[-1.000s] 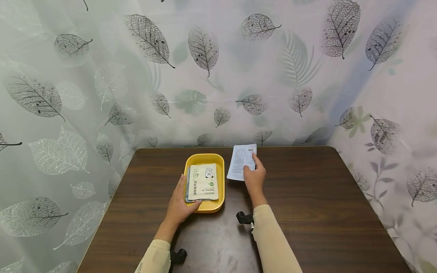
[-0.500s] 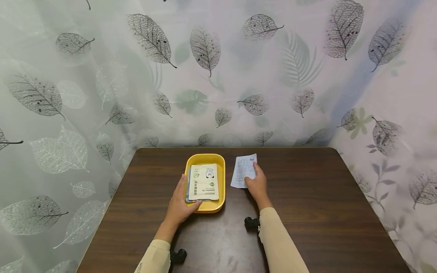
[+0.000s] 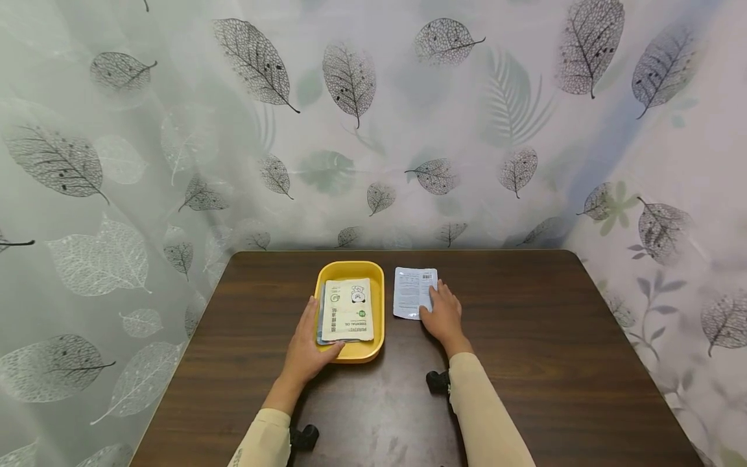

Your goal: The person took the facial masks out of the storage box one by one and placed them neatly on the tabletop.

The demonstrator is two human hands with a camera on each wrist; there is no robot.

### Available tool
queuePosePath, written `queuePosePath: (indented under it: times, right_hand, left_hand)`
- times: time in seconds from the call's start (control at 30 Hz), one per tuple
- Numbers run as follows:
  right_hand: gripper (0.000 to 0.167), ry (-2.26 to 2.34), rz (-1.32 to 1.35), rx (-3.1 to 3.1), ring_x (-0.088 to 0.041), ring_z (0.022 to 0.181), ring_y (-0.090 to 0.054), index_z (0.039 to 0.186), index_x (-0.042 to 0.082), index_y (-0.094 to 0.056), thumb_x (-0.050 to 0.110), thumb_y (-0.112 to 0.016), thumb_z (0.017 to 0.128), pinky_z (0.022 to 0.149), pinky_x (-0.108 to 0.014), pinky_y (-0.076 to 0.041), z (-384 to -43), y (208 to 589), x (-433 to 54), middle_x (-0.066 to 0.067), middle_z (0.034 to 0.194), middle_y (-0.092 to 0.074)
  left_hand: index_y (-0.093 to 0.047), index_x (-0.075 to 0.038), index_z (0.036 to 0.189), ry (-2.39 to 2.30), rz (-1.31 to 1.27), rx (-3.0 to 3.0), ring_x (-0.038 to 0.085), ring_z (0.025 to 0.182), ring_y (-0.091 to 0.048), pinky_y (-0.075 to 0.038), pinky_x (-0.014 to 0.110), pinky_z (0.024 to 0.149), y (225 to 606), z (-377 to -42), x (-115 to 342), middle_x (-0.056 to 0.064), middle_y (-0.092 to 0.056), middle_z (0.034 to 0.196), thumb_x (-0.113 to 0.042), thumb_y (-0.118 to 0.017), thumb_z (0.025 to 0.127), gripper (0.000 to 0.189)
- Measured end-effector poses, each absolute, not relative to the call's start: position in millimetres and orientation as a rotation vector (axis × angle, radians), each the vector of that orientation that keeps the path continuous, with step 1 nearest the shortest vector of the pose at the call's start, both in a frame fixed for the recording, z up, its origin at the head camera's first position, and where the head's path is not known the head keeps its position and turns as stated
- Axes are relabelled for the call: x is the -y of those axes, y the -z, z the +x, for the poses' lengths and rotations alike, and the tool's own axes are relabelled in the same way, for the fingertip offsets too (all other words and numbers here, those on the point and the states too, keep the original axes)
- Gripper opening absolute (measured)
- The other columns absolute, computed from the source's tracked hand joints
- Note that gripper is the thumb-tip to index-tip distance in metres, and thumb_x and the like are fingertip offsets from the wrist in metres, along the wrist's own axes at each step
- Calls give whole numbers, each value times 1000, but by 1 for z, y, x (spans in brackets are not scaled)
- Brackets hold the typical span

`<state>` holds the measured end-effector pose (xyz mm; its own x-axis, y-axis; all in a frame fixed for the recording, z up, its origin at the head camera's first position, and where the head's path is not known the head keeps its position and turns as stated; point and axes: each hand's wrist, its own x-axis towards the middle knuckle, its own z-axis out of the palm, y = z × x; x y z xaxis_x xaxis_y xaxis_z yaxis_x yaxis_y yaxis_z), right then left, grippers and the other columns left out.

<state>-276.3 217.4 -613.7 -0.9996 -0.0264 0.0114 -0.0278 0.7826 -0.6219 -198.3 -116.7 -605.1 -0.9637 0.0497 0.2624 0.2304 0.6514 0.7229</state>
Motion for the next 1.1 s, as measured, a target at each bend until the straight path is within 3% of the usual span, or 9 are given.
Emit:
queuePosePath:
  times: [0.3,0.57,0.93,1.1]
  right_hand:
    - [65,-938,38,2985,-43,158,-14,156,-5,-34,27,-48,100,125,-61,-8,-273,618,-219,-25,169,-16]
    - [65,-923,21,2979,-42,158,-15,156,-3,-34,28,-47,100,126,-60,-9,-272,619,-213,-23,169,-17]
    - [65,-929,-10,2978,-40,159,-13,157,-2,-34,28,-46,100,127,-58,-7,-271,621,-212,-22,170,-16]
    - [65,-927,-11,2975,-40,159,-14,157,-2,-34,28,-46,100,127,-57,-8,-272,622,-212,-21,170,-17]
  left_hand:
    - [-24,-14,163,1208,-241,2654,33,153,-34,-37,63,115,607,-200,115,6,-21,172,-51,-82,72,114]
    - [-27,-11,162,1203,-246,2638,35,152,-35,-38,64,114,609,-201,117,8,-22,172,-50,-83,73,112]
    - [-35,-16,160,1189,-229,2664,38,151,-37,-40,66,110,609,-200,117,8,-21,172,-53,-82,73,106]
    - [-31,-13,161,1260,-255,2619,38,154,-31,-36,65,114,610,-200,117,12,-21,171,-51,-86,69,114]
